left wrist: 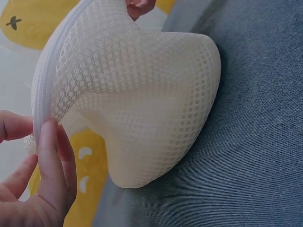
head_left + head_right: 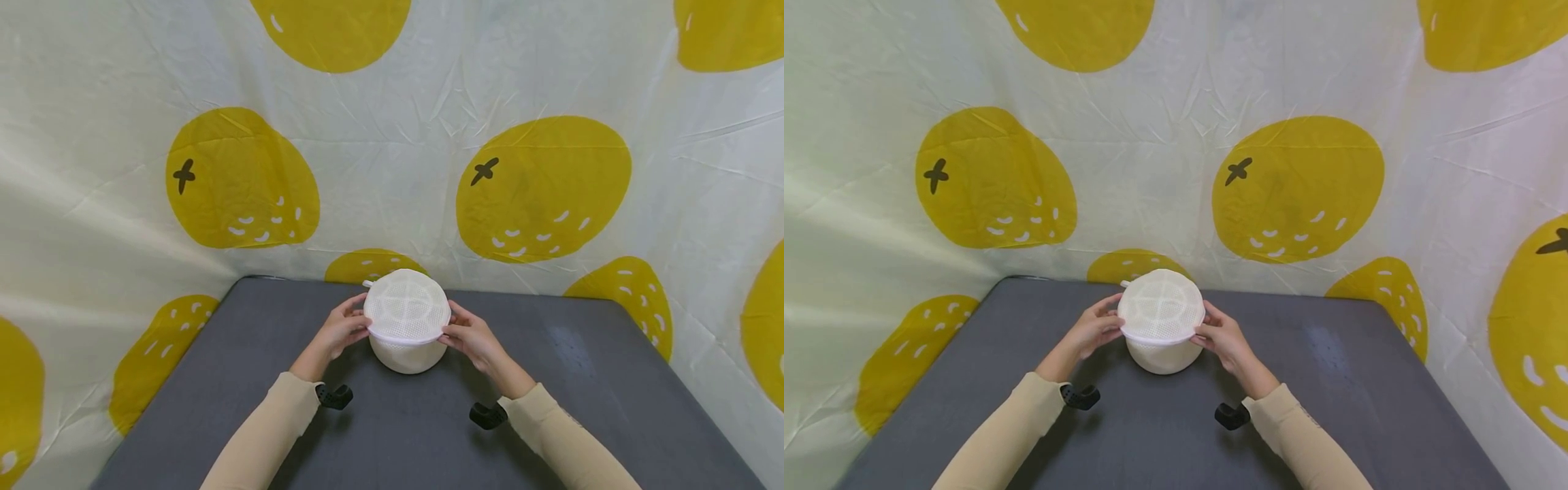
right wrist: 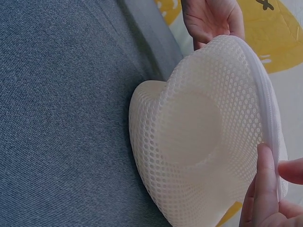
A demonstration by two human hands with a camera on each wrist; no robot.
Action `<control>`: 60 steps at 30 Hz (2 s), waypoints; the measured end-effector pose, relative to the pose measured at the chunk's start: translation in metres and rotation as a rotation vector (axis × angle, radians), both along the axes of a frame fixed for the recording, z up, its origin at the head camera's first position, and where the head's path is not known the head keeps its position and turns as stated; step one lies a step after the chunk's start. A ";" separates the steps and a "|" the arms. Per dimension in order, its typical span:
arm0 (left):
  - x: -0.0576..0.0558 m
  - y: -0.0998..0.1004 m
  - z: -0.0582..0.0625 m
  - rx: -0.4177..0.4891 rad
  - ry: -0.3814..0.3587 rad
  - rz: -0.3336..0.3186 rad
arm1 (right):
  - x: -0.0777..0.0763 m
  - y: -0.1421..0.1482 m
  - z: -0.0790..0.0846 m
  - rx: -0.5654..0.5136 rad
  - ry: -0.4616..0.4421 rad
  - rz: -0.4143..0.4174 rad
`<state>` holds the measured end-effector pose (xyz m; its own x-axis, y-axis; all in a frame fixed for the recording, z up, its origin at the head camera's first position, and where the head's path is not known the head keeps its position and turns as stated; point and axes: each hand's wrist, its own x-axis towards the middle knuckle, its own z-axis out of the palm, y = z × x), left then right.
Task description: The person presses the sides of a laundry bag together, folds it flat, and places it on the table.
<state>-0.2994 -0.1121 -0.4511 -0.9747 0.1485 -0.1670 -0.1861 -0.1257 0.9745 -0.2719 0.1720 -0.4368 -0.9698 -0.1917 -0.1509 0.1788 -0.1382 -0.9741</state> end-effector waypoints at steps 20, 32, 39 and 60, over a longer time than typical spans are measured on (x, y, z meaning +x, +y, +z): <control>0.003 0.007 -0.012 0.016 -0.031 0.019 | 0.000 0.006 -0.013 0.002 -0.008 -0.017; 0.003 0.010 -0.016 0.019 -0.034 0.020 | 0.001 0.007 -0.015 0.018 -0.030 -0.031; 0.002 0.010 -0.019 0.021 -0.040 0.027 | 0.000 0.006 -0.017 0.022 -0.031 -0.037; 0.002 0.010 -0.025 0.036 -0.085 0.031 | 0.000 0.004 -0.024 0.009 -0.031 -0.038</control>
<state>-0.2970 -0.1023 -0.4762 -0.9614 0.1258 -0.2448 -0.2638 -0.1675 0.9499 -0.2724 0.1760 -0.4608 -0.9712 -0.1535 -0.1823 0.2036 -0.1368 -0.9695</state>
